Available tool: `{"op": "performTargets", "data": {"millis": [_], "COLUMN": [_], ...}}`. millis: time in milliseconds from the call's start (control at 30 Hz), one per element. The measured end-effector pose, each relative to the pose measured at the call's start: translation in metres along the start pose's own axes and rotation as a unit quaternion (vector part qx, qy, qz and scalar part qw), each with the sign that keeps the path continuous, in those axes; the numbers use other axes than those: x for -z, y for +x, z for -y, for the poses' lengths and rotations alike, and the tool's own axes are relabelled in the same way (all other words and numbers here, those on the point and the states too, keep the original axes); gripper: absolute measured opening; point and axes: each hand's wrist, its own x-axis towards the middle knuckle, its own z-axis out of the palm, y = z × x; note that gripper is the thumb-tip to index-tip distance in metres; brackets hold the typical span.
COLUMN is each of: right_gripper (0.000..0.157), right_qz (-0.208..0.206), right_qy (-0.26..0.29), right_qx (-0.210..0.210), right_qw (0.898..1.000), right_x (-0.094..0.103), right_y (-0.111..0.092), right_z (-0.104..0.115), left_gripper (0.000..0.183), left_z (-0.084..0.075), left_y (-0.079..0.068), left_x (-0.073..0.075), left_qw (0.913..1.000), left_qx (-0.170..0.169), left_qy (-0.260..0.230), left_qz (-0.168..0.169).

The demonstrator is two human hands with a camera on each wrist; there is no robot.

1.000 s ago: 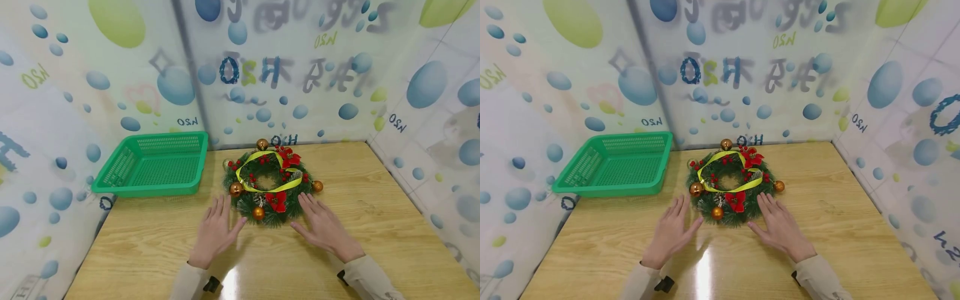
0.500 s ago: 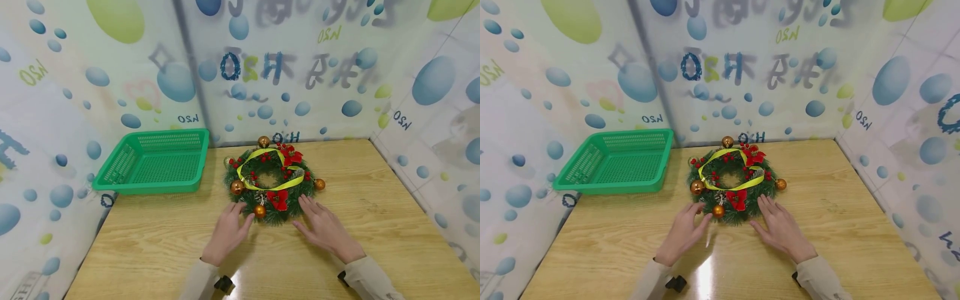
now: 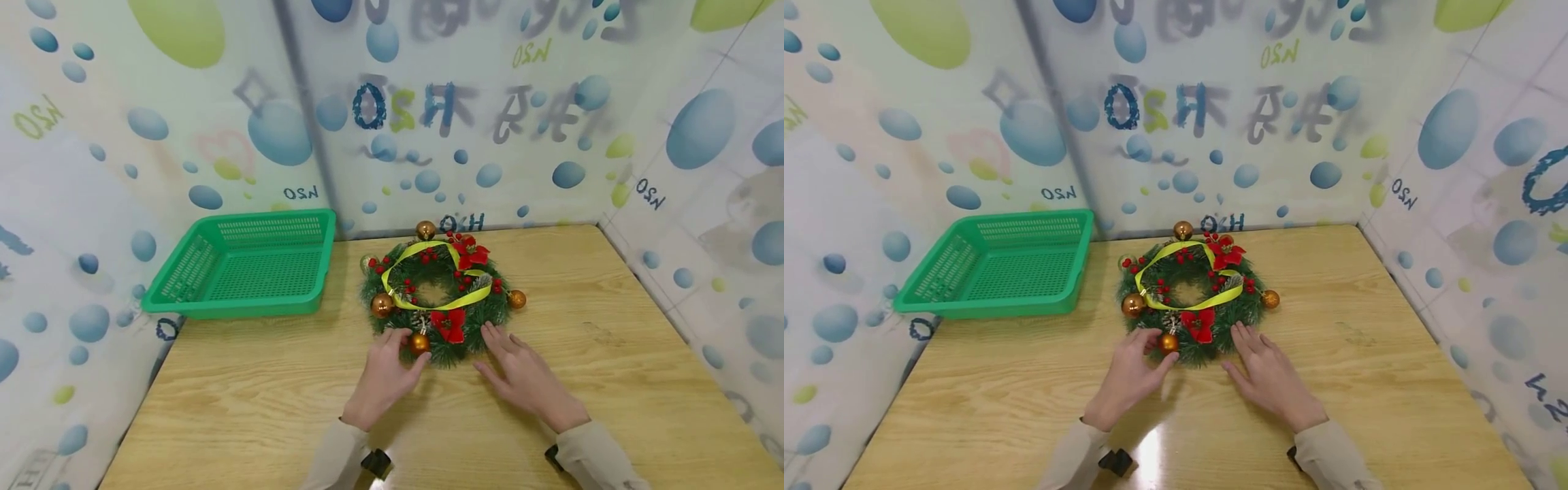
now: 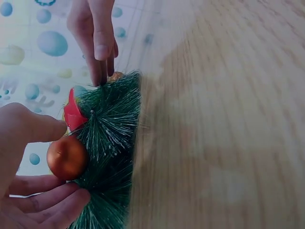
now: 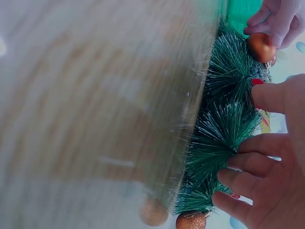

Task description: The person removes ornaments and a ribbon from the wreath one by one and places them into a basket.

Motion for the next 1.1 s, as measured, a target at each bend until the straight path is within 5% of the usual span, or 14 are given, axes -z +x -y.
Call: {"op": "performTargets", "data": {"millis": [500, 1100], "right_gripper": [0.065, 0.064], "right_qz": [-0.003, -0.010], "right_qy": [0.001, 0.003], "right_qx": [0.012, 0.016], "right_qw": [1.000, 1.000], "right_x": [0.000, 0.000], "right_y": [0.004, 0.003], "right_z": [0.000, -0.003], "left_gripper": [0.035, 0.032], "left_z": [0.002, -0.007], "left_y": [0.002, 0.014], "left_x": [-0.011, -0.005], "left_qw": [0.9990, 0.9986], "left_qx": [-0.005, 0.029], "left_qy": [-0.012, -0.027], "left_qz": [-0.043, -0.036]}}
